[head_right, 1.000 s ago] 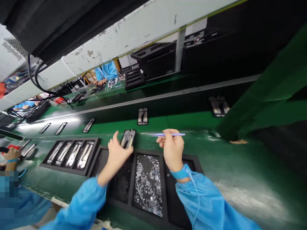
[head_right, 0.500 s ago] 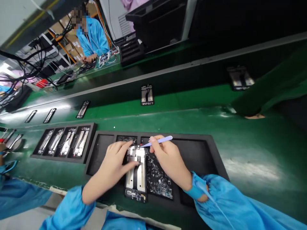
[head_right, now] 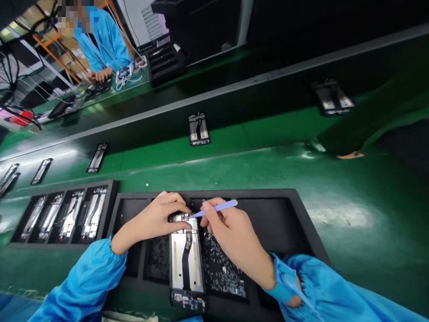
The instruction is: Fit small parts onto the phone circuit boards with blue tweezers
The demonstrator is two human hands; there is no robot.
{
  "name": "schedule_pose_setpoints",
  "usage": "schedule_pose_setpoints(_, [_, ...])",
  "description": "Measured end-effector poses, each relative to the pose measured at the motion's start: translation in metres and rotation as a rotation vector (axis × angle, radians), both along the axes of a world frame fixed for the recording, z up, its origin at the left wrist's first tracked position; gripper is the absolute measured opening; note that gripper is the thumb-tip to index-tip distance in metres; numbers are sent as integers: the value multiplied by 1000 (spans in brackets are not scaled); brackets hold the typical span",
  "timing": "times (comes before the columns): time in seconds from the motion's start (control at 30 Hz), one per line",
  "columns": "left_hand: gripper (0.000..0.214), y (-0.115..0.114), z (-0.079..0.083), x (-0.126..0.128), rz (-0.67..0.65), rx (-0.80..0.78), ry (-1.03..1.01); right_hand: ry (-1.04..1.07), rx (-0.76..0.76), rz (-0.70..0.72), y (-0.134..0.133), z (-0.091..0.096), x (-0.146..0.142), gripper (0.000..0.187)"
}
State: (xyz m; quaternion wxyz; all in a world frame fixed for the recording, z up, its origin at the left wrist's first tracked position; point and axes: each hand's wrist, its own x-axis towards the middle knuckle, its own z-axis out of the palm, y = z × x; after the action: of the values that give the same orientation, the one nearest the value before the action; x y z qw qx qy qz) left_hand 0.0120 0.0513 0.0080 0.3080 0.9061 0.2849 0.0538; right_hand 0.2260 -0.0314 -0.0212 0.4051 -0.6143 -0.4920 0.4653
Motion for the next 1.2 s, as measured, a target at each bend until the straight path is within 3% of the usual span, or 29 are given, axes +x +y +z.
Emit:
schedule_pose_setpoints(0.3, [32, 0, -7, -2, 0, -9, -38, 62, -9, -27, 3, 0, -3, 53])
schedule_pose_setpoints(0.43, [31, 1, -7, -2, -11, 7, -51, 128, 14, -127, 3, 2, -2, 45])
schedule_pose_setpoints(0.63, [28, 1, -9, -2, -17, 20, -66, -13, 38, -109, -1, -1, -1, 45])
schedule_pose_setpoints(0.83, [24, 0, -9, 0, -11, 44, -76, 106, 41, -168, 5, 7, 1, 47])
schedule_pose_setpoints(0.93, [20, -1, -8, 2, -3, 61, -78, 81, 109, -179, 9, 13, 14, 43])
schedule_pose_setpoints(1.07, [22, -2, -8, 5, 4, 67, -79, -193, 251, -45, -5, 13, 36, 31])
schedule_pose_setpoints(1.13, [23, -2, -9, 6, 13, 67, -72, -374, 415, 28, -19, 11, 44, 15])
schedule_pose_setpoints(1.2, [22, -3, -11, 7, 28, 73, -63, -541, 648, 161, -32, 11, 49, 15])
